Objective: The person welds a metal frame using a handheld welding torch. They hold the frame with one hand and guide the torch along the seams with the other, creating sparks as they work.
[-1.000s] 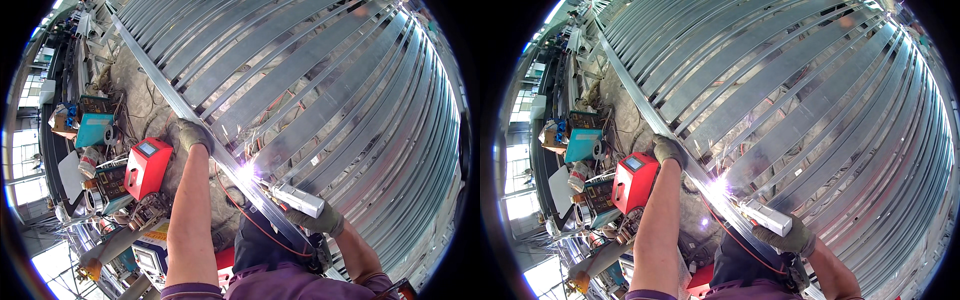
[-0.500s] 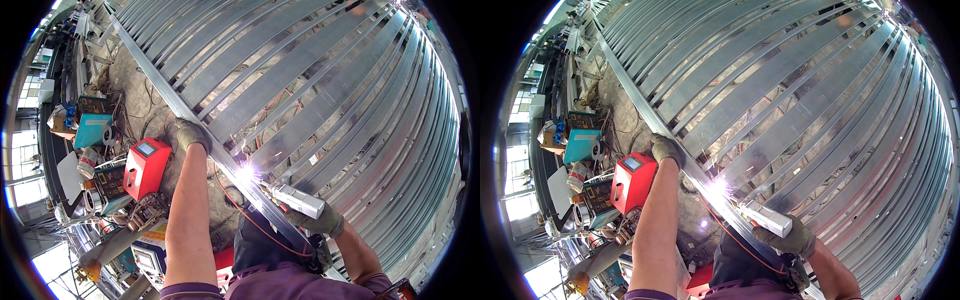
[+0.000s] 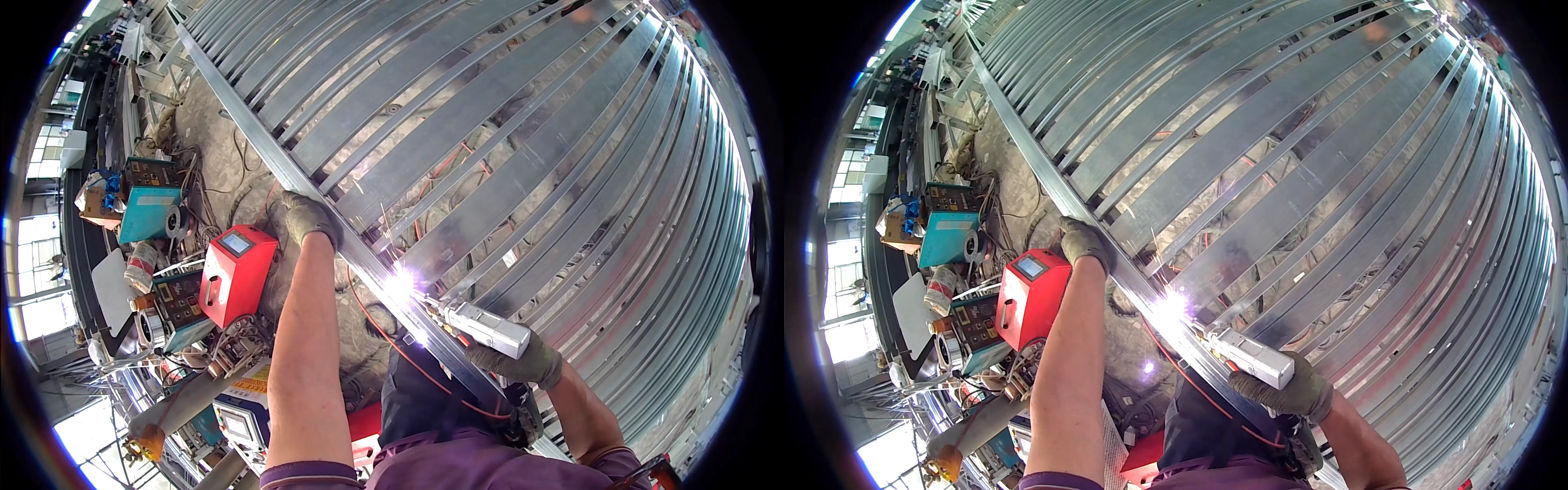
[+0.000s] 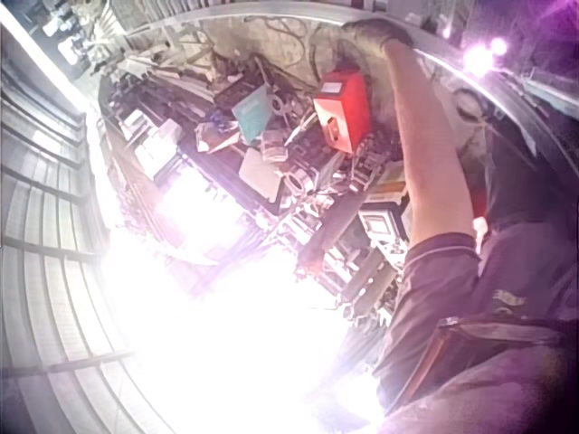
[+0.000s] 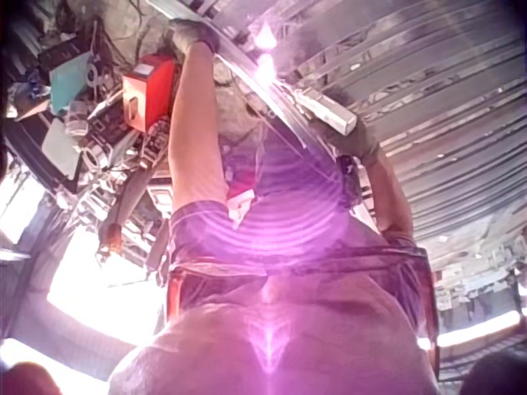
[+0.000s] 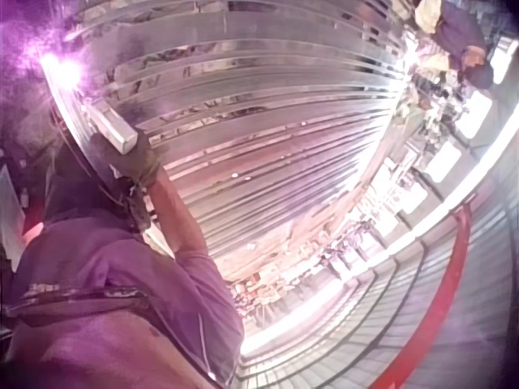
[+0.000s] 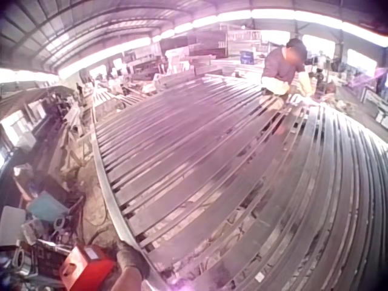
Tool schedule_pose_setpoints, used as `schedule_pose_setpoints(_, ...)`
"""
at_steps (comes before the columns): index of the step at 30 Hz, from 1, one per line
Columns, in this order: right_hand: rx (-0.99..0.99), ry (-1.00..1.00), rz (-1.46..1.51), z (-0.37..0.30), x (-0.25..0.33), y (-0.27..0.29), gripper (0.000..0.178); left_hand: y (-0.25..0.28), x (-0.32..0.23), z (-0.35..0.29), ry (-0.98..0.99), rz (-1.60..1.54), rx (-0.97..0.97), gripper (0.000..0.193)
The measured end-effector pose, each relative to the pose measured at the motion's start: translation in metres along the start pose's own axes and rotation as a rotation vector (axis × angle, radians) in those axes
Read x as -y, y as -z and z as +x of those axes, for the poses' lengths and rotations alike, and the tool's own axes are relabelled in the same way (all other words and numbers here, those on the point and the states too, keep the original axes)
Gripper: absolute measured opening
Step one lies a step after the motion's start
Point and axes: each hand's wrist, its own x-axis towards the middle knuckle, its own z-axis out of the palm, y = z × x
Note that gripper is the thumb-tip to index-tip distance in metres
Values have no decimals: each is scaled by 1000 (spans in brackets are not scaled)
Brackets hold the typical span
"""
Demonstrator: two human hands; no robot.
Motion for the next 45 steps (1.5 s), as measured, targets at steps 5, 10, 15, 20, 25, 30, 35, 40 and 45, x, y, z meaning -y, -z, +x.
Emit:
schedule_pose_setpoints(5,-4,-6,1,-3,0,0,51,-5,-1,-4,-5,-2,-17,83)
schedule_pose_setpoints(10,-7,8,-17,-4,-1,-1,52,-3,10,17,18,-79,-18,86)
schedule_pose_setpoints(15,-34,28,-35,-7,-7,1,50,-7,1,0,43,-84,-21,87)
schedule_pose_setpoints(20,-69,95,-67,-7,-15,0,49,-4,2,4,22,-83,6,86)
schedule_pose_setpoints(25,-61,55,-83,-9,-14,0,50,-5,17,25,-3,-34,25,85)
schedule_pose_setpoints(30,-62,-6,-83,-13,-18,2,49,-12,15,20,2,-37,-54,84)
schedule_pose_setpoints(35,-51,14,-71,-13,-19,1,48,-7,17,29,-13,5,-43,84)
schedule_pose_setpoints(40,-89,126,-104,-14,-27,-1,48,-8,19,32,-3,-111,-24,85)
schedule_pose_setpoints(45,-73,46,-85,-17,-22,1,49,-5,23,40,-19,-89,-21,86)
